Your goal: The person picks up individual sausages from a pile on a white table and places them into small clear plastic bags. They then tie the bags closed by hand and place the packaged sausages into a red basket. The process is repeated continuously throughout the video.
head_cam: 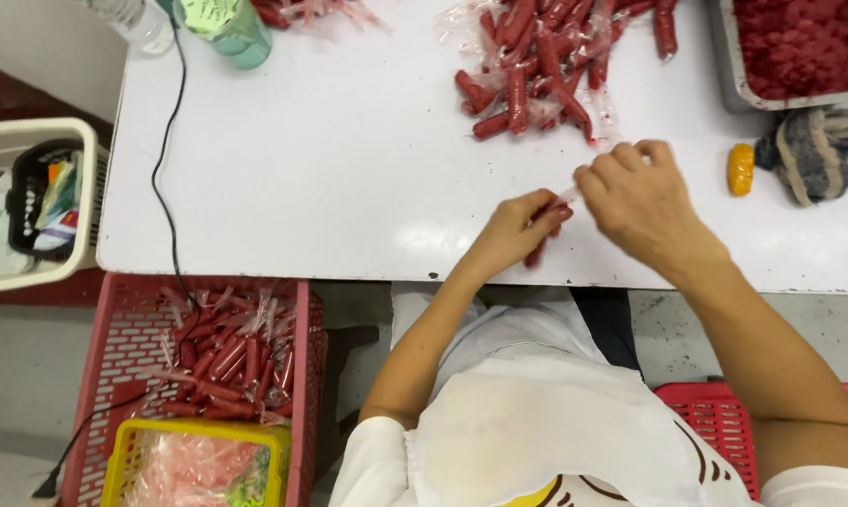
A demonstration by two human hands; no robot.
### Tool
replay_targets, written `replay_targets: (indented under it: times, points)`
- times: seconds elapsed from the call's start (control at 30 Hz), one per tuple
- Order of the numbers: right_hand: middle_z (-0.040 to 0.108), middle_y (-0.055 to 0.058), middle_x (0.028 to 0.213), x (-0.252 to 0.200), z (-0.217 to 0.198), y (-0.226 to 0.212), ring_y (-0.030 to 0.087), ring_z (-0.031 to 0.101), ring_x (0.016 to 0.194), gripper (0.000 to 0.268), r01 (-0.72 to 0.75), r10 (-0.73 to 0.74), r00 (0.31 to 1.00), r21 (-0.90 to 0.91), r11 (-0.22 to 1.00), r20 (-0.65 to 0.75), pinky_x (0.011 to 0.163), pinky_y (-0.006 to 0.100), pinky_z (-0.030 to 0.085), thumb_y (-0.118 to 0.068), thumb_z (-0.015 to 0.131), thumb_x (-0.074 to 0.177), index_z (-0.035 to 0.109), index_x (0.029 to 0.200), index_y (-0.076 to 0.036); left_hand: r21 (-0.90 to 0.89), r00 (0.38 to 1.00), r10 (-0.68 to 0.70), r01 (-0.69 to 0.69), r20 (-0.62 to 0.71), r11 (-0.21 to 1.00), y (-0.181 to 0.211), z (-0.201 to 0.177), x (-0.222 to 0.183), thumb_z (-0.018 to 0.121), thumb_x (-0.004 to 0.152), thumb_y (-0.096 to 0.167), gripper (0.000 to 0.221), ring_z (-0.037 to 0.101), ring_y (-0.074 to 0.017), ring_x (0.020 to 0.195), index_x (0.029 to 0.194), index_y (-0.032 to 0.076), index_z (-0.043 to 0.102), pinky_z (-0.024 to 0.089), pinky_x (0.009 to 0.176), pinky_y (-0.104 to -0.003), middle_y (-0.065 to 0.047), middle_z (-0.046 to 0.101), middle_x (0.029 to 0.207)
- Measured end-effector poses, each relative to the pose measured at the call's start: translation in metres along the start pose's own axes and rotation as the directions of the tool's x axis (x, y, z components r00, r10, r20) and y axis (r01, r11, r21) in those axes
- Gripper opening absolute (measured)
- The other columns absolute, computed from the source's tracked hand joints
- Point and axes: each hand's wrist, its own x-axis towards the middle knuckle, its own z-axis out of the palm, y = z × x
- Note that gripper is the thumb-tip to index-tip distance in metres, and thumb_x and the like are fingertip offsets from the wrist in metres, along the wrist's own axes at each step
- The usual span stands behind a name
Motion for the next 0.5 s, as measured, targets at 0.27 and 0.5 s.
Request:
replay_targets:
  times: [0.27,0.5]
  points:
    - [0.057,0.01,0.107,0.005,0.025,-0.019,0.027,0.066,0.085,0.028,-0.216,0.18,0.962,0.173,0.961,0.206,0.067,0.04,0.055,-0.003,0.071,0.093,0.061,0.118,-0.009,-0.549,0.962,-0.267,0.258,0.066,0.795,-0.021,-0.006,-0.037,0.052,0.109,0.039,0.039,0.072,-0.0218,0.062,0.102,0.004,0.066,0.063,0.058,-0.034,-0.013,0.067,0.074]
    - [0.063,0.018,0.135,0.057,-0.002,-0.087,0.038,0.072,0.102,0.042,-0.194,0.013,0.956,0.6,0.776,0.292,0.069,0.046,0.061,-0.009,0.061,0.096,0.056,0.138,-0.002,-0.271,0.934,-0.355,0.335,-0.026,0.902,-0.041,-0.059,-0.049,0.046,0.106,0.028,0.035,0.07,-0.0213,0.08,0.119,0.003,0.066,0.059,0.07,-0.033,-0.014,0.071,0.093]
